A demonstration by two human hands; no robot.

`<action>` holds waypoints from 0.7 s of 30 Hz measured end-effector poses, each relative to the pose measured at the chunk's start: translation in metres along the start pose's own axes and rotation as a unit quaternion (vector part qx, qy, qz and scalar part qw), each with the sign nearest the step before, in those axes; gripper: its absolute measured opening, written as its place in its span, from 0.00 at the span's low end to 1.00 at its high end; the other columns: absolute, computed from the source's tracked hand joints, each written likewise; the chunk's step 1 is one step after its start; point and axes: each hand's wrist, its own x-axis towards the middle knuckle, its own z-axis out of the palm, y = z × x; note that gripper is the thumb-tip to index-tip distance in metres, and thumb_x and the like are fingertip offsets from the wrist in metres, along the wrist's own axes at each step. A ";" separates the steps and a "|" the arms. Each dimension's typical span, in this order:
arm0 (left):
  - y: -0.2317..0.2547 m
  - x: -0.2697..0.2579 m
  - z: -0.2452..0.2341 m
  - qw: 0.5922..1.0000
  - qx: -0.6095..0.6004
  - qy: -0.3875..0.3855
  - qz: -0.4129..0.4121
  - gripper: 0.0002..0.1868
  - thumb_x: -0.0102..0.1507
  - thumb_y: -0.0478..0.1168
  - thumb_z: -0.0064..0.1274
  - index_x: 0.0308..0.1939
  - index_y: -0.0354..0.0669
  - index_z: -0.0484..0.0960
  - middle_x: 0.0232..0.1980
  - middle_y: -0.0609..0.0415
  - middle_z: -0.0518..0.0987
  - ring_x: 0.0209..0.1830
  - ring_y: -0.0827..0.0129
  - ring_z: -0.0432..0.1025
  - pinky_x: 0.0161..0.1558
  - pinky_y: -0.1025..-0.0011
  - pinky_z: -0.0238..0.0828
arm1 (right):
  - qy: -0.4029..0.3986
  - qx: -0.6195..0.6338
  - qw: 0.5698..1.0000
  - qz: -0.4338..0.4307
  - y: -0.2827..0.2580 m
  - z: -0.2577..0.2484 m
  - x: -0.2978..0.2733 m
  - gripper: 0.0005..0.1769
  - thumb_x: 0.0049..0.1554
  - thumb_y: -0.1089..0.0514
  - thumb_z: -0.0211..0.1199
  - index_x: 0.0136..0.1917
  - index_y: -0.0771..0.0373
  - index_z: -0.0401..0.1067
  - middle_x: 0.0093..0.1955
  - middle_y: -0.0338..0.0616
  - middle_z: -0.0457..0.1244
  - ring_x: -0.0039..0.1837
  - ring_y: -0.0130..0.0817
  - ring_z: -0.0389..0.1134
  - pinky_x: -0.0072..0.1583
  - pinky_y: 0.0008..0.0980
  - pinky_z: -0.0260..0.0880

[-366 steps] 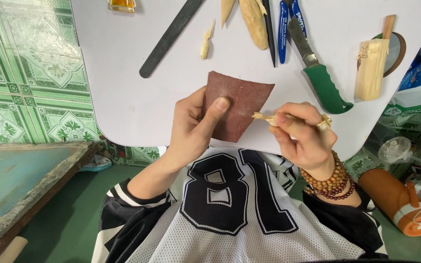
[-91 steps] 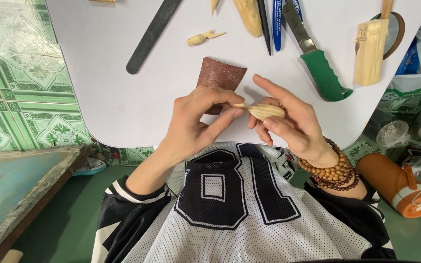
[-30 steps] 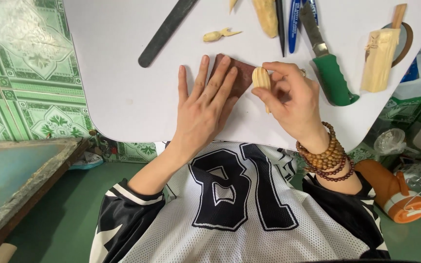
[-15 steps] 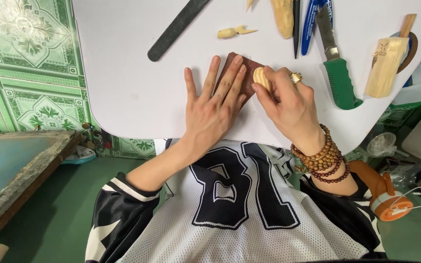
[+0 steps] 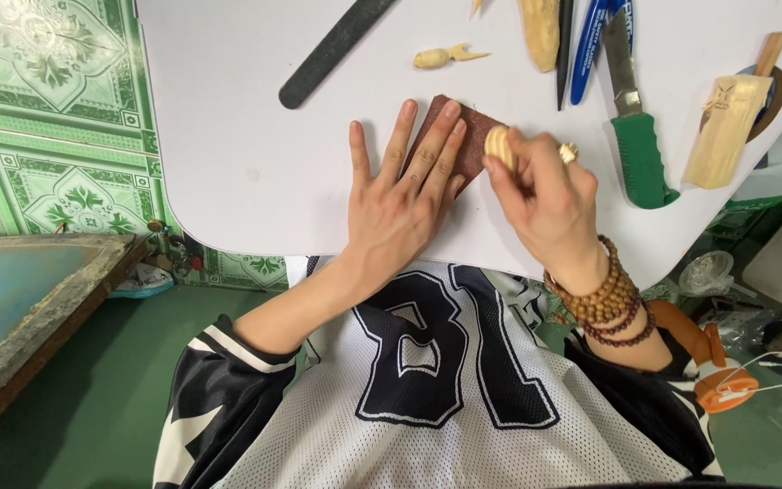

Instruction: Hand-sanding a small carved wooden piece using a piece of sandpaper on a small workspace.

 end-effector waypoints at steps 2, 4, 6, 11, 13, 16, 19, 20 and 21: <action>0.000 -0.001 0.000 1.000 -0.001 -0.003 -0.001 0.29 0.76 0.52 0.42 0.80 0.50 0.58 0.83 0.58 0.51 0.83 0.50 0.39 0.73 0.28 0.20 | -0.041 -0.043 0.998 -0.001 -0.006 -0.005 -0.008 0.09 0.63 0.61 0.73 0.52 0.68 0.75 0.32 0.39 0.62 0.35 0.41 0.69 0.37 0.35 0.68; 0.001 -0.002 -0.003 1.000 -0.004 -0.009 -0.001 0.29 0.76 0.51 0.42 0.80 0.51 0.58 0.83 0.58 0.51 0.83 0.51 0.39 0.74 0.28 0.20 | -0.055 -0.026 0.998 0.003 -0.008 -0.011 -0.002 0.09 0.63 0.62 0.73 0.52 0.68 0.76 0.31 0.39 0.62 0.35 0.42 0.69 0.37 0.36 0.68; -0.001 0.002 -0.005 1.000 -0.006 -0.009 0.003 0.29 0.76 0.51 0.42 0.80 0.51 0.58 0.83 0.59 0.51 0.83 0.51 0.39 0.74 0.28 0.20 | -0.063 -0.011 0.998 0.005 -0.002 -0.011 0.004 0.08 0.63 0.63 0.73 0.52 0.68 0.76 0.31 0.39 0.62 0.34 0.43 0.69 0.37 0.36 0.68; -0.004 0.001 -0.007 0.999 -0.001 -0.028 0.020 0.32 0.75 0.55 0.46 0.80 0.50 0.58 0.83 0.57 0.51 0.83 0.52 0.40 0.74 0.30 0.22 | -0.018 -0.058 0.997 -0.048 -0.002 0.005 0.015 0.07 0.65 0.61 0.70 0.52 0.66 0.74 0.35 0.38 0.62 0.34 0.38 0.69 0.38 0.31 0.69; -0.004 0.001 -0.006 0.999 0.003 -0.029 0.017 0.32 0.76 0.55 0.43 0.80 0.49 0.57 0.83 0.56 0.51 0.83 0.52 0.40 0.74 0.30 0.22 | -0.033 -0.071 0.996 -0.050 -0.007 0.000 0.014 0.08 0.66 0.59 0.69 0.53 0.66 0.74 0.37 0.40 0.63 0.37 0.40 0.70 0.38 0.33 0.69; -0.001 -0.004 -0.009 0.999 -0.002 -0.042 0.016 0.31 0.77 0.54 0.40 0.80 0.48 0.56 0.83 0.55 0.50 0.83 0.52 0.40 0.74 0.30 0.21 | -0.079 -0.089 0.992 -0.043 -0.021 -0.011 0.002 0.08 0.66 0.57 0.68 0.52 0.64 0.75 0.39 0.41 0.64 0.40 0.43 0.72 0.38 0.37 0.70; -0.004 0.002 -0.009 0.999 -0.002 -0.027 0.021 0.31 0.76 0.54 0.42 0.80 0.47 0.57 0.83 0.55 0.50 0.83 0.52 0.40 0.74 0.30 0.21 | -0.096 -0.070 0.991 -0.054 -0.024 -0.019 0.013 0.07 0.64 0.59 0.69 0.49 0.63 0.74 0.37 0.40 0.63 0.39 0.45 0.71 0.38 0.38 0.70; -0.004 0.001 -0.008 0.999 -0.007 -0.029 0.026 0.32 0.75 0.54 0.43 0.80 0.48 0.58 0.83 0.55 0.51 0.83 0.52 0.40 0.74 0.30 0.20 | -0.098 -0.038 0.993 -0.048 -0.026 -0.020 0.014 0.06 0.62 0.61 0.70 0.47 0.63 0.73 0.34 0.40 0.62 0.37 0.45 0.71 0.38 0.37 0.70; -0.004 0.001 -0.009 0.999 -0.008 -0.030 0.028 0.32 0.75 0.54 0.43 0.80 0.48 0.58 0.83 0.55 0.51 0.83 0.52 0.40 0.74 0.30 0.20 | -0.097 -0.039 0.993 -0.045 -0.019 -0.017 0.014 0.06 0.62 0.61 0.70 0.47 0.63 0.73 0.34 0.40 0.62 0.37 0.45 0.71 0.38 0.37 0.70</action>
